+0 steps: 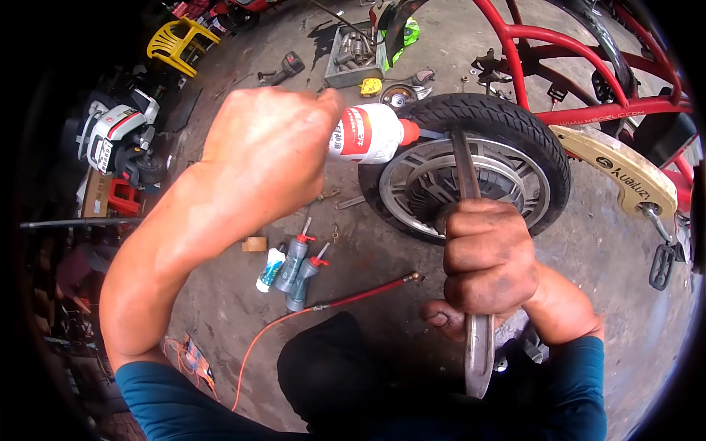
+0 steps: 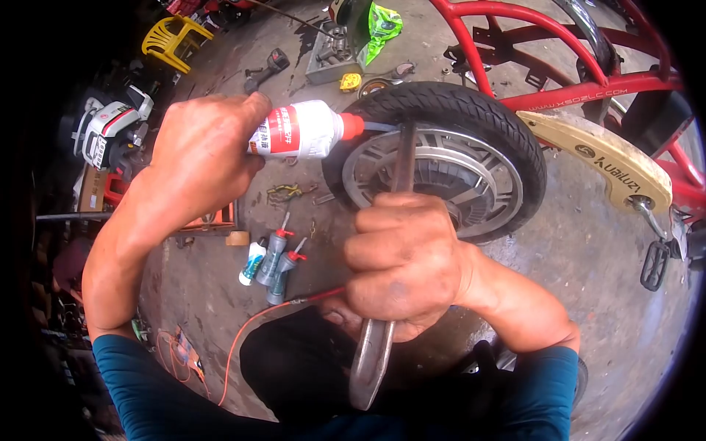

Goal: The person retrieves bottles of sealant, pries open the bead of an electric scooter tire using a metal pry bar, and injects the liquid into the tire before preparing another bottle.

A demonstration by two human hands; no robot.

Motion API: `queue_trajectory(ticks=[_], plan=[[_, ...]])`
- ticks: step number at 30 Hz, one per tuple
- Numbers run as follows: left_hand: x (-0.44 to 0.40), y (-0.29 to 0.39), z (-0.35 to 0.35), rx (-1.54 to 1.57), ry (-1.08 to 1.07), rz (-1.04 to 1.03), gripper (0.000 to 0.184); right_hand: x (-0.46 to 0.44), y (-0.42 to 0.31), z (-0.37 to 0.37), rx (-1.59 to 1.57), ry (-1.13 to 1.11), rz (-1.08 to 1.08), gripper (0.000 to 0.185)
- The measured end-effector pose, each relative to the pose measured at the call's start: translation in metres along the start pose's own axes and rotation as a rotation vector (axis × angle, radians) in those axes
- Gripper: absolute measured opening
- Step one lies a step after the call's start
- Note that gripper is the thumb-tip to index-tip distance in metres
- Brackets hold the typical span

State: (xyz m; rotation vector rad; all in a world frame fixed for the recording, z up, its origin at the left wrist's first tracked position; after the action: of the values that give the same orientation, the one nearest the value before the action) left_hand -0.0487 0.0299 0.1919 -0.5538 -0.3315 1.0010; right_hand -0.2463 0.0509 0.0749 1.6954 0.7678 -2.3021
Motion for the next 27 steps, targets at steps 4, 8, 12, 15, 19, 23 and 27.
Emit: queue_trajectory(ticks=[4, 8, 12, 15, 19, 23, 27], plan=[[0.000, 0.000, 0.004, 0.000, -0.039, 0.039, 0.036, 0.000, 0.001, -0.001, -0.006, 0.017, 0.012, 0.031], [0.003, -0.004, 0.006, 0.011, 0.008, 0.030, 0.038, 0.000, 0.001, -0.001, -0.015, 0.017, 0.011, 0.031], [0.004, -0.006, 0.015, 0.013, 0.015, 0.038, 0.039, 0.000, 0.000, 0.000, -0.012, 0.010, 0.002, 0.033], [0.003, -0.005, 0.017, 0.005, 0.040, 0.025, 0.039, -0.001, -0.001, 0.001, -0.006, -0.010, -0.008, 0.034], [0.002, -0.003, 0.011, -0.017, 0.067, 0.001, 0.039, 0.000, 0.000, -0.001, -0.010, 0.022, -0.005, 0.035], [0.001, -0.003, 0.015, -0.025, 0.087, -0.002, 0.039, 0.001, 0.000, 0.000, -0.010, 0.014, -0.007, 0.035], [-0.002, 0.001, 0.016, -0.039, 0.105, -0.012, 0.041, 0.000, -0.001, 0.001, -0.003, -0.001, -0.015, 0.035]])
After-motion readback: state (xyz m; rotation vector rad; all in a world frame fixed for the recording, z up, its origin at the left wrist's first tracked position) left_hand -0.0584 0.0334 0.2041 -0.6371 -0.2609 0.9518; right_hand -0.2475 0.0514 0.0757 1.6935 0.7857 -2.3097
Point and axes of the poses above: each hand's wrist, its own x-axis away from the middle knuckle, its own z-axis out of the back of the hand, y = z × x, the point moved 2 cm from there along -x, towards the middle knuckle, and after that the axes turned 9 degrees about -x, right-handed, at the moved point
